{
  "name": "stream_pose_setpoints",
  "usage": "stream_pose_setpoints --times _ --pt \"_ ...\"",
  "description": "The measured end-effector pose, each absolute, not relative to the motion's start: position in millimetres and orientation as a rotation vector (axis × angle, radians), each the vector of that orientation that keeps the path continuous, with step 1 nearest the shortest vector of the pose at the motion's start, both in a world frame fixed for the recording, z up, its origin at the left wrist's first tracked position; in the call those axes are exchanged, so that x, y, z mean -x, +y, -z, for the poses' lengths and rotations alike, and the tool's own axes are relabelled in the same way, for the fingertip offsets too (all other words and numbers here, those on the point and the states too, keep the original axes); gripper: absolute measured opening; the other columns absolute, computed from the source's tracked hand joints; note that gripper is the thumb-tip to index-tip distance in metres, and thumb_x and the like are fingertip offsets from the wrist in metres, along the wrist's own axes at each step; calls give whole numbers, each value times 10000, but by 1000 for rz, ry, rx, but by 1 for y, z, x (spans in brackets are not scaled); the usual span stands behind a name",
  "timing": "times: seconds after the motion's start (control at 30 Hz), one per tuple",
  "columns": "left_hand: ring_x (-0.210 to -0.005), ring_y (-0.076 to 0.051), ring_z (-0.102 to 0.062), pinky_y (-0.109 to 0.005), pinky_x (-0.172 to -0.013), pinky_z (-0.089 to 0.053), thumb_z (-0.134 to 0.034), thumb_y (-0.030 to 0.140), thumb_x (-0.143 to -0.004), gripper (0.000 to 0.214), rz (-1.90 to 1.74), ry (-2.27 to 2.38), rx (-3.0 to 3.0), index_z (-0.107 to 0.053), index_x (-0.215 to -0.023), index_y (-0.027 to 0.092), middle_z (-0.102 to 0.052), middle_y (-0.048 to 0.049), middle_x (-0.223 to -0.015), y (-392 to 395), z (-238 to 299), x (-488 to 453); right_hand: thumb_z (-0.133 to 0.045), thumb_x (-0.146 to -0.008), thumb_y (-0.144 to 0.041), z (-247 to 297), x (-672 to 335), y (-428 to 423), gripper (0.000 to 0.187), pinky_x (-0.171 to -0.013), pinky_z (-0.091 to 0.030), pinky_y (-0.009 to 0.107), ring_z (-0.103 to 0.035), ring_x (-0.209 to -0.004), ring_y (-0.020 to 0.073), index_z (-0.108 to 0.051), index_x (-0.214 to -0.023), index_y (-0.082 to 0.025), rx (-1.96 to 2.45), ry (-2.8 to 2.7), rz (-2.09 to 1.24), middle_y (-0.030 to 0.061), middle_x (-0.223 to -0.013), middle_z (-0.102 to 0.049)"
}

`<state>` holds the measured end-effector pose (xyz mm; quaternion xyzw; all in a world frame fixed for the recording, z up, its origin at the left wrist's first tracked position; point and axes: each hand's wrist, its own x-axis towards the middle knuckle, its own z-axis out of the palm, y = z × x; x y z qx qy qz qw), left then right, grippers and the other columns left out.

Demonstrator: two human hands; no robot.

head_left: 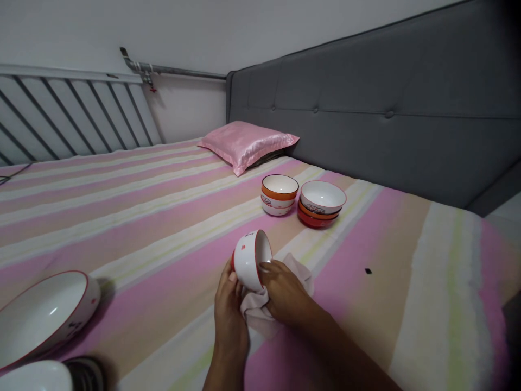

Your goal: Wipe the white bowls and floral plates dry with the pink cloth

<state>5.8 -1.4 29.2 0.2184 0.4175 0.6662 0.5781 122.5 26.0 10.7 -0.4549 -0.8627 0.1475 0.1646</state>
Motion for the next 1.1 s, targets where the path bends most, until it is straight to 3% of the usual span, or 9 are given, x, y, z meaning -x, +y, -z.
stream_pose_setpoints --times 0.13,0.3,0.47,0.73,0.97,1.1 --pt "-1140 -257 -536 -321 -887 -443 -611 386 -726 470 -1556 941 -507 -591 -1167 225 -595 -43 -1253 0 -27 -5 -576 -649 -134 -11 -123 24 343 -914 -336 338 -506 -1001 236 -620 -989 -159 1332 -2419 -371 94 -1061 -628" --pt "-1163 -263 -519 -329 -918 -436 -626 381 -714 471 -1562 923 -501 -601 -1155 218 -597 -48 -1250 1 -24 -4 -587 -647 -184 -12 -124 23 474 -916 -311 388 -470 -1002 268 -582 -1119 -144 1411 -2424 -236 119 -1270 -506" --pt "-1154 -256 -528 -313 -898 -452 -625 387 -718 451 -1561 922 -503 -615 -1139 227 -607 -41 -1238 2 -23 -4 -596 -663 -247 -12 -123 22 596 -880 -324 396 -451 -992 276 -487 -1241 -148 1456 -2312 -205 122 -1223 -503" --pt "-1158 -252 -524 -305 -904 -443 -625 380 -713 460 -1565 929 -497 -612 -1146 224 -607 -39 -1239 2 -24 -4 -516 -611 -61 -4 -120 25 269 -776 -378 315 -484 -886 227 -596 -852 -148 1189 -2340 -272 88 -896 -589" --pt "-1115 -247 -551 -303 -872 -448 -606 388 -726 490 -1550 962 -451 -587 -1184 216 -615 -51 -1223 0 -28 -6 -532 -710 -129 -6 -117 21 205 -704 -392 246 -582 -803 181 -585 -902 -178 1083 -2121 -699 35 -867 -650" --pt "-1063 -250 -579 -309 -821 -468 -610 381 -721 525 -1539 949 -444 -564 -1216 211 -623 -59 -1208 -1 -28 -6 -568 -696 -166 -9 -115 19 177 -678 -367 240 -577 -760 172 -590 -871 -182 1082 -2032 -761 16 -838 -646"
